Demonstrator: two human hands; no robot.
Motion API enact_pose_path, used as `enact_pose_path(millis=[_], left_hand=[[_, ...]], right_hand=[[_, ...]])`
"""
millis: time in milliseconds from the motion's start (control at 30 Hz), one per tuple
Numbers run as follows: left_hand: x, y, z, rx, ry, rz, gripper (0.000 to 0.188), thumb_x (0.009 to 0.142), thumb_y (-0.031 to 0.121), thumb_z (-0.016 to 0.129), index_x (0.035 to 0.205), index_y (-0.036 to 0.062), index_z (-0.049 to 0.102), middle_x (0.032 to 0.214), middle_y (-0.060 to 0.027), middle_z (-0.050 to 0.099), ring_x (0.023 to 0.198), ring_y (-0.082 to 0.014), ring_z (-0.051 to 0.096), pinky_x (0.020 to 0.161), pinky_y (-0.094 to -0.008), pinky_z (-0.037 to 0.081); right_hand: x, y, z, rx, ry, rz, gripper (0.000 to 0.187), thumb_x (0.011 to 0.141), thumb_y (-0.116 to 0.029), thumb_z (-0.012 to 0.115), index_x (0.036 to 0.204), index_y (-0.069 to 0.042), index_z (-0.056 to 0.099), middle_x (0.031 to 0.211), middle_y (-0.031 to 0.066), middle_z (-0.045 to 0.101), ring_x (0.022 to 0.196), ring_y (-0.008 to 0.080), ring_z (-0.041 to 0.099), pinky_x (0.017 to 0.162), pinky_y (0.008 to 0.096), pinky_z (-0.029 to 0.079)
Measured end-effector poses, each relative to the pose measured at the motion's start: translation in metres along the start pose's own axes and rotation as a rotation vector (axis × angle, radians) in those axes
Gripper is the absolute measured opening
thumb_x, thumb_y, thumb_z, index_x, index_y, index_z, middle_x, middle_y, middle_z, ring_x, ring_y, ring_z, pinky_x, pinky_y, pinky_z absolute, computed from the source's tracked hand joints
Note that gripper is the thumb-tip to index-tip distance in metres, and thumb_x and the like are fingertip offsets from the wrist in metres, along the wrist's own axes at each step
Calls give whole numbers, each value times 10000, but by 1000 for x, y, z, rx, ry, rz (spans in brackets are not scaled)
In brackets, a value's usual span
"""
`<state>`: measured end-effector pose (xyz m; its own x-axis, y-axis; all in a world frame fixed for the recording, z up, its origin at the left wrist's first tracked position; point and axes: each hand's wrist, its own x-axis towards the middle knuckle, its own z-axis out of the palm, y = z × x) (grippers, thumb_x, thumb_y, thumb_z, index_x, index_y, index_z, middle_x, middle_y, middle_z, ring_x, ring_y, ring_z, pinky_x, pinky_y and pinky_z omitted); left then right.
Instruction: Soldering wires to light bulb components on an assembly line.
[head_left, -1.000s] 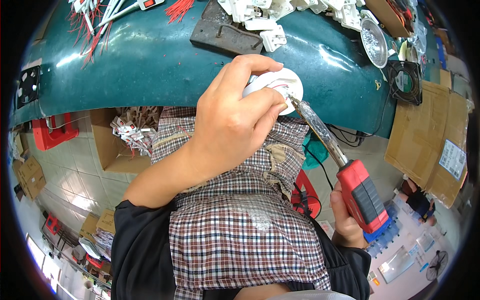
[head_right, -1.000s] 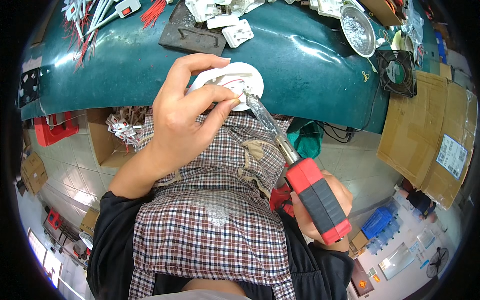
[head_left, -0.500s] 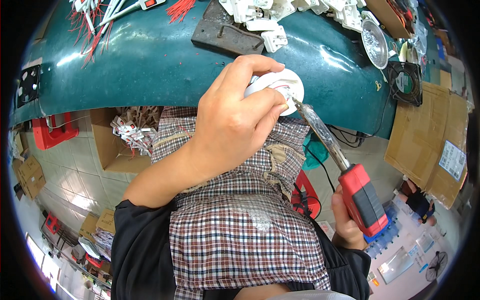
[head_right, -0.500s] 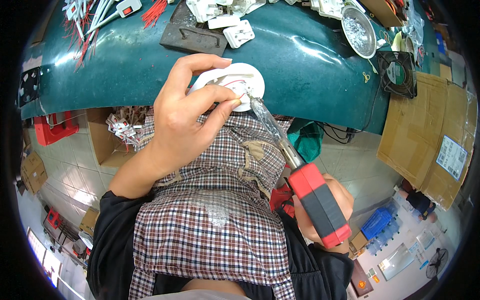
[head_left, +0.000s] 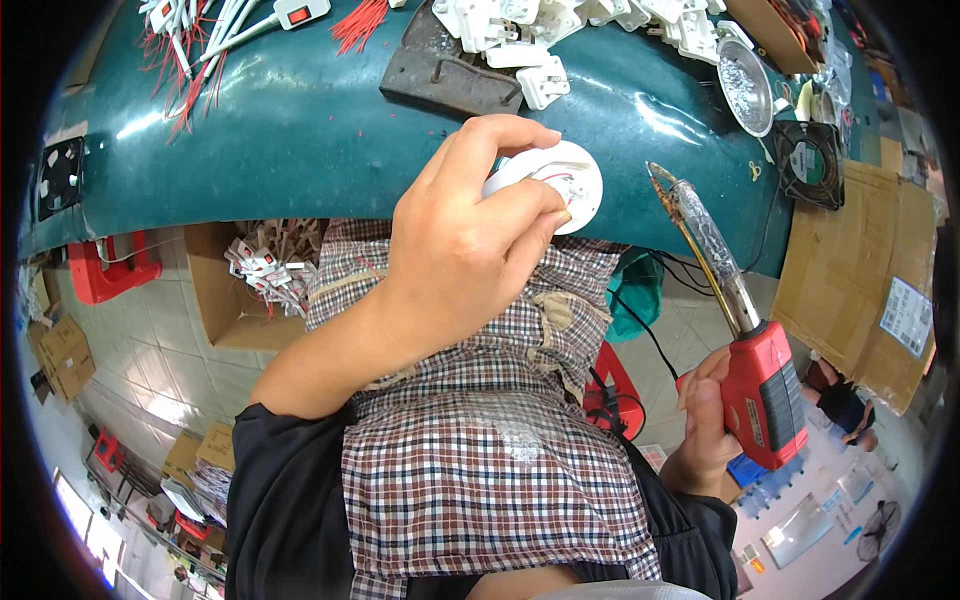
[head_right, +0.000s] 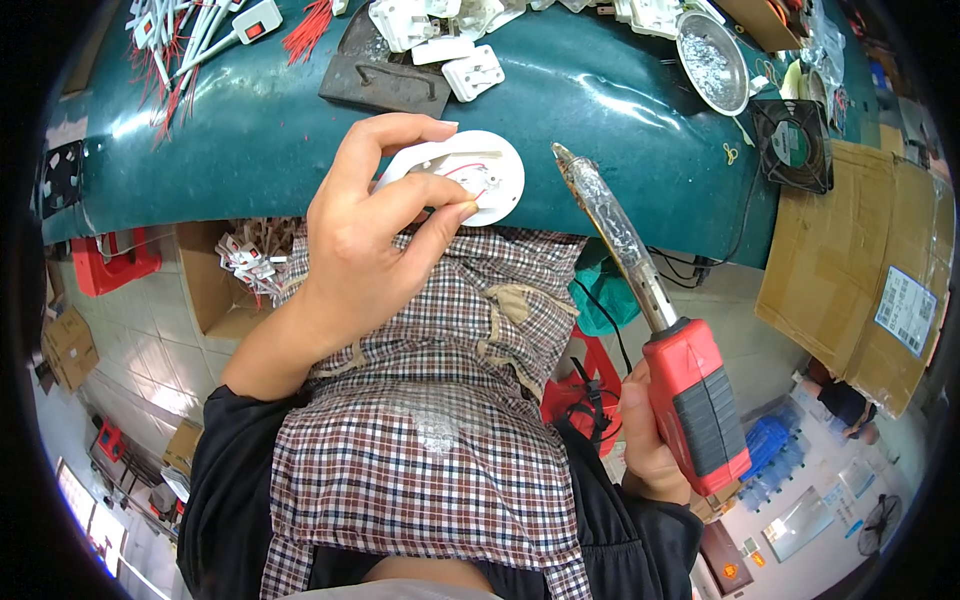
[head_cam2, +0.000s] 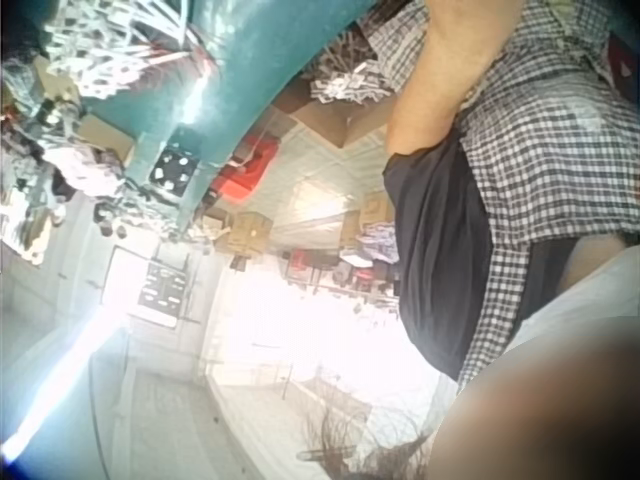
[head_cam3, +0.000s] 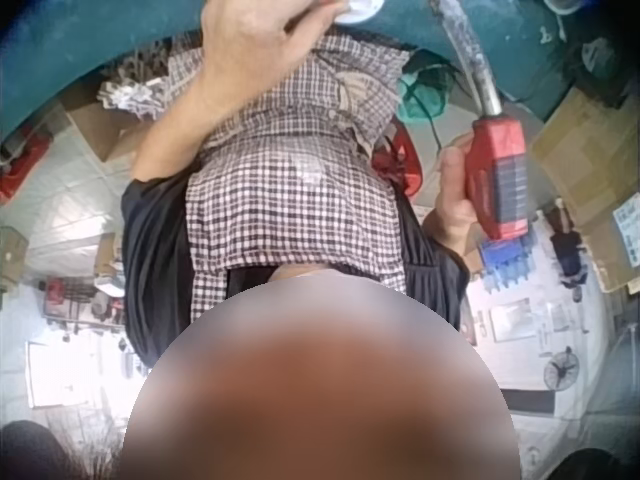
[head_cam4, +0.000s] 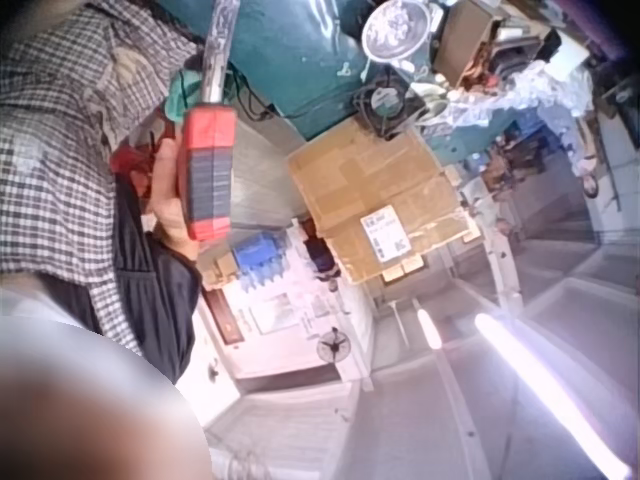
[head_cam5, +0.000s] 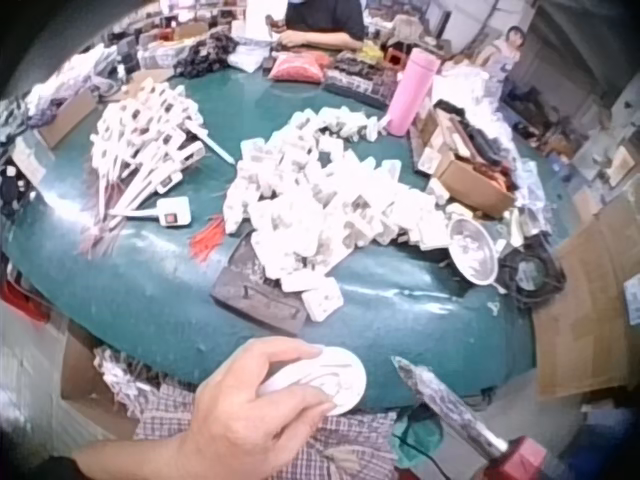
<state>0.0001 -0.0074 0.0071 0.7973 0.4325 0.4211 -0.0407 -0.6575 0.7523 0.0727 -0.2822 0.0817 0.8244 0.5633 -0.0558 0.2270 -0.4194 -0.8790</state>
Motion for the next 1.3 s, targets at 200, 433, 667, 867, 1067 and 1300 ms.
enact_pose_path(millis=[200,433,667,867,1067,1300], left_hand=[[0,0,0,2,-16,-17,135,748,6,806,844,26,714,1186,-137,625,958,-249,697,655,-298,584],[4,3,-1,-22,-62,-133,103,797,0,770,876,24,708,1168,-134,646,848,-221,695,583,-281,562],[3,0,13,106,71,118,146,766,60,788,842,50,664,1089,-99,669,882,-288,662,683,-354,554],[5,-2,14,-77,171,-1,142,780,34,789,861,35,672,1076,-127,673,794,-262,693,638,-326,567],[11,0,2,-326,28,-246,103,867,25,748,948,-14,697,1193,-175,634,895,-171,685,720,-268,571],[-3,-2,3,-30,-9,-38,114,785,2,797,868,3,720,1188,-144,649,918,-212,702,704,-295,575]], right_hand=[[8,0,6,127,9,-28,125,919,-38,588,973,29,498,750,79,495,460,51,358,446,217,361],[13,0,12,207,65,-80,127,916,-43,592,951,44,507,747,85,497,438,49,352,425,213,358],[16,2,16,307,154,-100,110,906,-40,579,909,38,502,747,97,481,426,54,342,405,215,352],[19,4,16,334,149,-103,84,914,-25,558,914,37,502,759,100,486,416,54,346,408,220,359],[20,3,18,348,129,-86,118,913,-28,567,961,61,506,759,92,503,423,57,363,418,224,369],[6,8,18,274,110,0,282,902,-34,632,1155,47,536,679,28,477,493,66,394,481,237,388]])
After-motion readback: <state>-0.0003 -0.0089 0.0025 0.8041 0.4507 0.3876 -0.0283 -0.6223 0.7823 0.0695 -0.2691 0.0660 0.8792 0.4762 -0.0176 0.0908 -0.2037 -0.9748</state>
